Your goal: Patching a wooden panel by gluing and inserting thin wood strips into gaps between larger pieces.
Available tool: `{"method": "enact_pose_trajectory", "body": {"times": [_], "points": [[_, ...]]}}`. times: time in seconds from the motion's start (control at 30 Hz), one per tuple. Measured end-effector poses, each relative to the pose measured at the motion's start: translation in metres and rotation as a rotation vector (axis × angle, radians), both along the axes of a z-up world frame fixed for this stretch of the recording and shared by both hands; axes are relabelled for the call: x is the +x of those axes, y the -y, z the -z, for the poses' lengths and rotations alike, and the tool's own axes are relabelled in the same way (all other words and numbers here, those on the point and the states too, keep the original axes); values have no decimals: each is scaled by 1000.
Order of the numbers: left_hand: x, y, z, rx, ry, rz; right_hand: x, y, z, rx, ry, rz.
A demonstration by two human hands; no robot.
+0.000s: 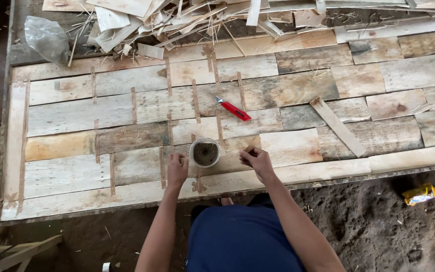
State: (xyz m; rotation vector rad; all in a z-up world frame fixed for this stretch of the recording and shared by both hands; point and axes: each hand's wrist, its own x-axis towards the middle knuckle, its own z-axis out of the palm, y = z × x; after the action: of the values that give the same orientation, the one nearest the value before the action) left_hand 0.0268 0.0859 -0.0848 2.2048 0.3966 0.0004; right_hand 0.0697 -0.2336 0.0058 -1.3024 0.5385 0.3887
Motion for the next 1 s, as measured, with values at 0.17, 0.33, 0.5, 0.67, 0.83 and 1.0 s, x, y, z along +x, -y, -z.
{"method": "enact_pose_trajectory", "body": {"times": [0.17,0.33,0.5,0.67,0.83,1.0], "points": [[-5,-2,-17,330,-46,49,5,3,-8,-58,17,2],[-3,27,-14,340,64,-38,20,-17,-24,-109,67,-47],[-4,50,-47,-80,-167,57,54,-66,-65,-134,268,-215],[-1,53,-48,-156,-203,15,66,-110,-86,139,297,-200],[-13,56,-58,-13,-49,10,50,-117,-24,49,154,-258],[-28,66,-58,116,131,102,35,-98,61,-543,16,-515]]}}
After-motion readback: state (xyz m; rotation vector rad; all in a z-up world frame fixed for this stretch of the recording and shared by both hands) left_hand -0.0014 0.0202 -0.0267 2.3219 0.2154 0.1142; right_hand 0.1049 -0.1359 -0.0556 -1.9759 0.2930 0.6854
